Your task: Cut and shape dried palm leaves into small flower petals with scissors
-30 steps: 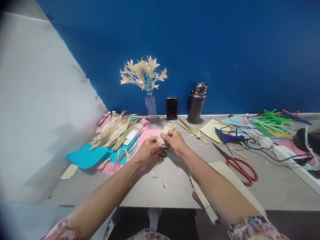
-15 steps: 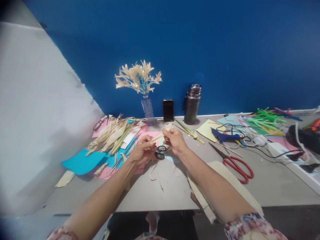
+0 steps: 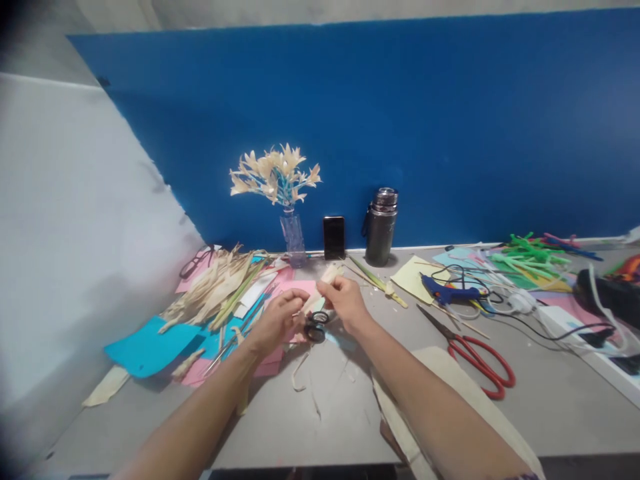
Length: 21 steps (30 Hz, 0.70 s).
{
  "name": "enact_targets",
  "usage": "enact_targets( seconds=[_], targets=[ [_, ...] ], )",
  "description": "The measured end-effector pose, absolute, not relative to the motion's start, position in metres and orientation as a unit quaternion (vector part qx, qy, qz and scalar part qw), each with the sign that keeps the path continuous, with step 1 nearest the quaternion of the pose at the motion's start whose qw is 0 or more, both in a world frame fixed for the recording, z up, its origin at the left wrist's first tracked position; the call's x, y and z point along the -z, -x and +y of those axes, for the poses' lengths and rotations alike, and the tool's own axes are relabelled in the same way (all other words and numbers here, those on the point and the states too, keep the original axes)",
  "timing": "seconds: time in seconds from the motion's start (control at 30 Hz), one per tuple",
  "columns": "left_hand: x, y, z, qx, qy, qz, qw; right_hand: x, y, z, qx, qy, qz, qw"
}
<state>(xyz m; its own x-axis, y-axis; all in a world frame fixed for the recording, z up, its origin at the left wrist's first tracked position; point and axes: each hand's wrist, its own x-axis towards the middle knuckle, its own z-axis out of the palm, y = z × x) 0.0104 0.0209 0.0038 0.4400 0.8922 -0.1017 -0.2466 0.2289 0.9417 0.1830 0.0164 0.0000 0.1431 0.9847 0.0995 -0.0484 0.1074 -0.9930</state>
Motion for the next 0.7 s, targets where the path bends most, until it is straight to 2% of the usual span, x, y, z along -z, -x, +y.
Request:
enact_targets(
  seconds=[0.1, 0.23, 0.43, 0.57, 0.7],
  targets=[
    [-0.002, -0.016, 0.018, -0.390, -0.495, 0.374, 0.681, -0.001, -0.184, 0.016, -0.413, 0.513, -0.550, 0.515],
    [-0.002, -0.010, 0.030, -0.458, -0.471, 0.407, 0.635, -0.002, -0.204, 0.022, -0.294, 0.571, -0.623, 0.447],
    [-0.007, 0.008, 0.047, -0.501, -0.444, 0.395, 0.629, 0.004, -0.191, 0.012, -0.179, 0.553, -0.773, 0.254],
    [-0.013, 0.012, 0.051, -0.490, -0.465, 0.402, 0.619, 0.007, -0.172, 0.002, -0.111, 0.562, -0.804, 0.160],
    [-0.015, 0.012, 0.052, -0.466, -0.491, 0.398, 0.619, 0.009, -0.170, 0.000, -0.072, 0.581, -0.804, 0.105]
  ],
)
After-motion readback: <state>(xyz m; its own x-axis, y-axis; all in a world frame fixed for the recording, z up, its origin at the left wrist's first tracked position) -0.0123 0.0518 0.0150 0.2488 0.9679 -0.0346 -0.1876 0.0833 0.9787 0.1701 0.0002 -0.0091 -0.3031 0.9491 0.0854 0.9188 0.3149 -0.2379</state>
